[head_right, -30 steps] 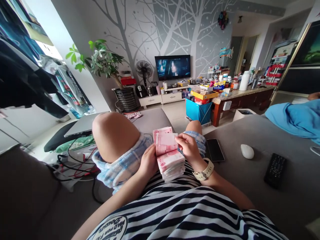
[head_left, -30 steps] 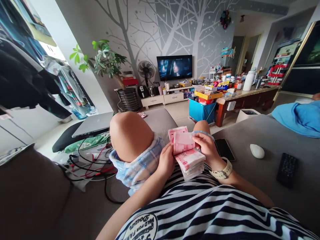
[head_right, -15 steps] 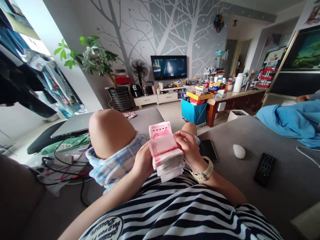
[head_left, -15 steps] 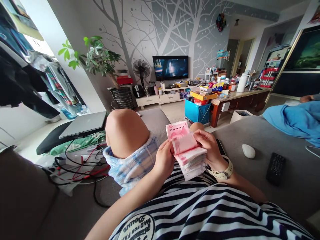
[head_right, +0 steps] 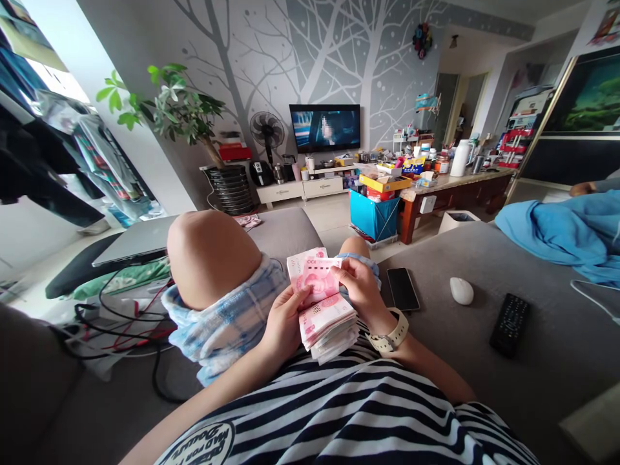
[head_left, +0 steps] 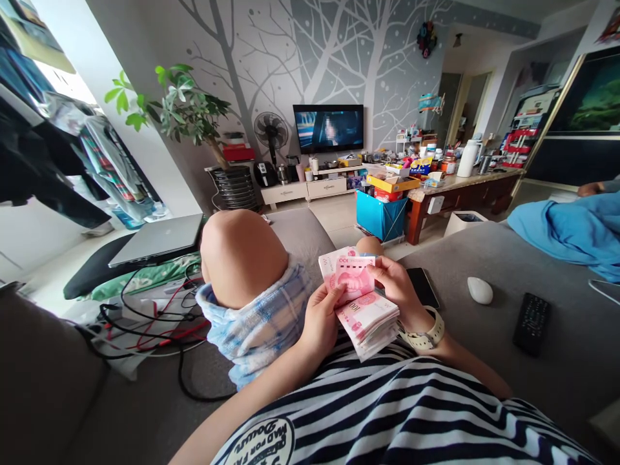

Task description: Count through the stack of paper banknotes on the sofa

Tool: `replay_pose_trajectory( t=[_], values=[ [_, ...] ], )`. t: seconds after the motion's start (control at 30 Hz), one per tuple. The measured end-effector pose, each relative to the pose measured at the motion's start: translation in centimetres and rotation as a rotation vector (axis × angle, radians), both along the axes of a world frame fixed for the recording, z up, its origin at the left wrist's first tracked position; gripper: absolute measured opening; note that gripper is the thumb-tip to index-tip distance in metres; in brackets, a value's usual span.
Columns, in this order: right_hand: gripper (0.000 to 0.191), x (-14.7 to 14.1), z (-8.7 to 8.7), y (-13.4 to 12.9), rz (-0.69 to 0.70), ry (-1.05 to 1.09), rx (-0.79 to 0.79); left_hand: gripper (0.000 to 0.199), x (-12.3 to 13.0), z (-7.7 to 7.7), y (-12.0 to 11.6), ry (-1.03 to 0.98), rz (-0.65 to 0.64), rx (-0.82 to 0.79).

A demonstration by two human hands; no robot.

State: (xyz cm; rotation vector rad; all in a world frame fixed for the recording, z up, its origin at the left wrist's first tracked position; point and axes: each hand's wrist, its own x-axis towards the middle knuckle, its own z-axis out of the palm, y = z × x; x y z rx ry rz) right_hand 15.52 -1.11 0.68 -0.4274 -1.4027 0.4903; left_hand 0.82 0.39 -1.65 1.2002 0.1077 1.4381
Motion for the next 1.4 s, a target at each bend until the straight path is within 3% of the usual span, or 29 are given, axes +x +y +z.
replay_pose_trajectory(
  t=[0.3, 0.6, 1.4],
  values=[
    [0.034, 0.4, -0.1, 0.1, -0.130, -0.076, 0.087, 0.017, 0.0, 0.1, 0.3, -0.050, 0.043, -0.021],
    [0.034, 0.3, -0.8, -0.2, -0.101, -0.067, 0.099, 0.011, 0.2, -0.1, 1.1, -0.052, 0.061, -0.027],
    [0.034, 0.0, -0.6, -0.9, -0.119, -0.059, 0.077, 0.013, 0.0, 0.5, -0.3, -0.013, 0.099, -0.005]
  ],
)
